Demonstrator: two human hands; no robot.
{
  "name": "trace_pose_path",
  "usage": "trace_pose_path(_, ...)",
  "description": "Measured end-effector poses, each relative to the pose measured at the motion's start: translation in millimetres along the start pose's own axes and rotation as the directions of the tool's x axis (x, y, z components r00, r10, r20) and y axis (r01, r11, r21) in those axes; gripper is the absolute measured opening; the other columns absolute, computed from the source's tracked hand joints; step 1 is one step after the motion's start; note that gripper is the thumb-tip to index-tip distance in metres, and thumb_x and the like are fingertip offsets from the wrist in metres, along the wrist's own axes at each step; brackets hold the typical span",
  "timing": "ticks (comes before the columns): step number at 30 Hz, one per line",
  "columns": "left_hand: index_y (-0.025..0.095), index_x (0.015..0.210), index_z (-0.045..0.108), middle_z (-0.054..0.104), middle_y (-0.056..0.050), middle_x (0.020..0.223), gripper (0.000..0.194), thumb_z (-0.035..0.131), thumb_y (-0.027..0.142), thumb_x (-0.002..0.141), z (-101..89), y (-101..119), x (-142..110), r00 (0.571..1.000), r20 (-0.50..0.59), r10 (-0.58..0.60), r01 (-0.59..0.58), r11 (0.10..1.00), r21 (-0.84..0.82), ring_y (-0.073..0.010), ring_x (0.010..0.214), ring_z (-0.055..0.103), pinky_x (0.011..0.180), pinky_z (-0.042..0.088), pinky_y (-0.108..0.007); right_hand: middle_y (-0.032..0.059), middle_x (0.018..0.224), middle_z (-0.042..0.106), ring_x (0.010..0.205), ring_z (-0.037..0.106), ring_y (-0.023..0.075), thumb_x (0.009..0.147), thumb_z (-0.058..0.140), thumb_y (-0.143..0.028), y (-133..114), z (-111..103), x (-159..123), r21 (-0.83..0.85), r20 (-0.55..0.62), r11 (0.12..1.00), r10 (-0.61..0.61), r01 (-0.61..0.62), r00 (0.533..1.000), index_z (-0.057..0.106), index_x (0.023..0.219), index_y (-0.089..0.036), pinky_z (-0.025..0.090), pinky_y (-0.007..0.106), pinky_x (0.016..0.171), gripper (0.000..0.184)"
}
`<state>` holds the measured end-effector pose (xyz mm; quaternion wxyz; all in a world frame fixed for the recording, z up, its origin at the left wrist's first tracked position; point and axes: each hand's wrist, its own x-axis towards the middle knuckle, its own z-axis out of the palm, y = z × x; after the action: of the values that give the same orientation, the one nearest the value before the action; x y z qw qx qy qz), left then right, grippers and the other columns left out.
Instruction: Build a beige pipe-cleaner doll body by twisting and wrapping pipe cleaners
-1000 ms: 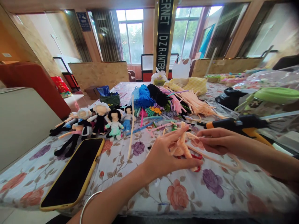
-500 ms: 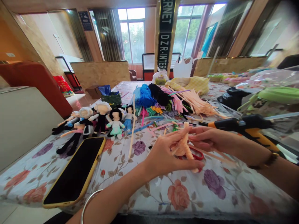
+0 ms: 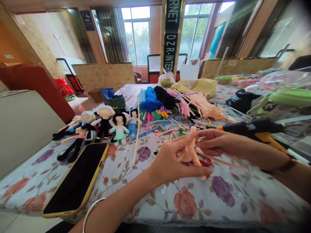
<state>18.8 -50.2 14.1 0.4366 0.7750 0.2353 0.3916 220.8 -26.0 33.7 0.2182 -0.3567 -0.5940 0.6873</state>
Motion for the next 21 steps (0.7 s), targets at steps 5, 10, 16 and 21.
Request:
trace_pose_path(5, 0.019, 0.132, 0.046, 0.072, -0.006, 0.095, 0.078, 0.077, 0.037, 0.063, -0.2, 1.9, -0.8, 1.0, 0.01, -0.021, 0.021, 1.0, -0.003, -0.0234, 0.1, 0.063, 0.094, 0.047, -0.037, -0.0055, 0.057, 0.046, 0.045, 0.031, 0.0023, 0.073, 0.069, -0.032, -6.5, -3.4, 1.2, -0.079, -0.001, 0.996, 0.034, -0.034, 0.999, 0.064, 0.095, -0.013, 0.016, 0.019, 0.038, 0.029)
trace_pose_path(10, 0.02, 0.135, 0.043, 0.073, -0.002, 0.078, 0.079, 0.075, 0.036, 0.065, 0.9, 2.8, -1.9, 0.998, 0.041, -0.04, 0.043, 0.997, -0.063, -0.0217, 0.097, 0.064, 0.091, 0.049, -0.034, -0.0051, 0.053, 0.046, 0.042, 0.031, 0.0029, 0.076, 0.066, -0.032, -4.7, -10.5, 3.6, -0.143, 0.049, 0.989, 0.043, -0.036, 0.998, 0.066, 0.092, -0.012, 0.017, 0.019, 0.037, 0.027)
trace_pose_path(16, 0.018, 0.133, 0.044, 0.073, -0.002, 0.077, 0.08, 0.077, 0.037, 0.063, 1.0, 2.3, -1.2, 0.999, 0.02, -0.037, 0.038, 0.999, -0.028, -0.0208, 0.094, 0.064, 0.089, 0.049, -0.033, -0.0025, 0.053, 0.052, 0.044, 0.037, 0.0031, 0.075, 0.067, -0.032, -11.8, -13.4, 2.2, -0.232, 0.053, 0.969, 0.095, -0.081, 0.994, 0.069, 0.08, -0.01, 0.019, 0.019, 0.039, 0.023)
trace_pose_path(21, 0.017, 0.134, 0.044, 0.073, -0.004, 0.08, 0.081, 0.076, 0.038, 0.062, 0.3, 3.8, -1.0, 0.997, 0.04, -0.062, 0.062, 0.998, -0.011, -0.0206, 0.088, 0.065, 0.086, 0.051, -0.033, -0.0043, 0.05, 0.048, 0.043, 0.035, 0.0027, 0.074, 0.068, -0.03, -20.2, -16.1, 2.2, -0.28, 0.086, 0.956, 0.119, -0.09, 0.989, 0.07, 0.077, -0.01, 0.02, 0.019, 0.039, 0.02)
